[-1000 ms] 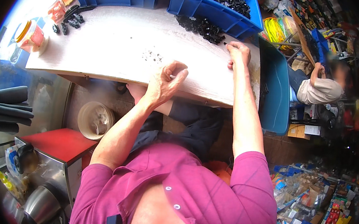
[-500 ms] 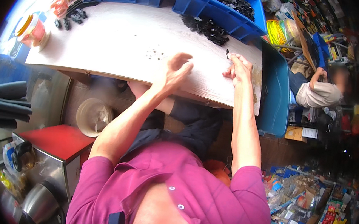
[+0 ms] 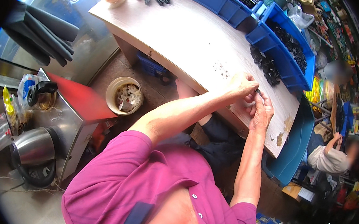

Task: The person assembles small L-shaped brackets by hand, taking parts from a parts bin and joining them with small screws.

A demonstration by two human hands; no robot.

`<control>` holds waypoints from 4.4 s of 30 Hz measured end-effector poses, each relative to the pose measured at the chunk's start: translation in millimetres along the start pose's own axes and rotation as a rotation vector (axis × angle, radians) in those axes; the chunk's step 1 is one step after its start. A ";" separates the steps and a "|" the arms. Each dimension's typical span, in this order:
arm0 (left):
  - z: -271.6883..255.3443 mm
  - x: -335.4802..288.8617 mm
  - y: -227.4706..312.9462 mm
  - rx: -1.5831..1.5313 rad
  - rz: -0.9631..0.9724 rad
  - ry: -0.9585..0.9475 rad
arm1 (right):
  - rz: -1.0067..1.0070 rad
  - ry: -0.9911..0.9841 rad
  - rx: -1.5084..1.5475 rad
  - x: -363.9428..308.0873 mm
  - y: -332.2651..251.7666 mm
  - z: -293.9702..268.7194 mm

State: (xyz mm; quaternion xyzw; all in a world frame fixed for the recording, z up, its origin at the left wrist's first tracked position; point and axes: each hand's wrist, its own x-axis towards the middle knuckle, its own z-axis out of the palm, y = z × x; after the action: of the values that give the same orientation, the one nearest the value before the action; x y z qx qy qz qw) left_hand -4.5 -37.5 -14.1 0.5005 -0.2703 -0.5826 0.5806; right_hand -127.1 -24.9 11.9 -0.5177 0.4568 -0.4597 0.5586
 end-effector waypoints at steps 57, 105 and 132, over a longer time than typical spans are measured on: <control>-257.2 85.2 132.3 1.253 0.890 0.826 | 0.017 -0.022 0.189 2.6 9.3 9.3; -105.5 -50.5 44.2 -0.181 0.244 0.054 | 0.010 0.023 0.327 0.3 8.6 8.7; -26.5 -33.8 10.2 -0.235 0.064 -0.315 | 0.045 -0.019 0.321 7.3 10.7 -3.3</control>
State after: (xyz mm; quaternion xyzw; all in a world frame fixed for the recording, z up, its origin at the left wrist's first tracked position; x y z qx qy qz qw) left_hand 17.5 -0.3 -5.2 0.3231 -0.3039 -0.6626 0.6035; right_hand -128.8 -32.2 0.8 -0.4158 0.3837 -0.5094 0.6484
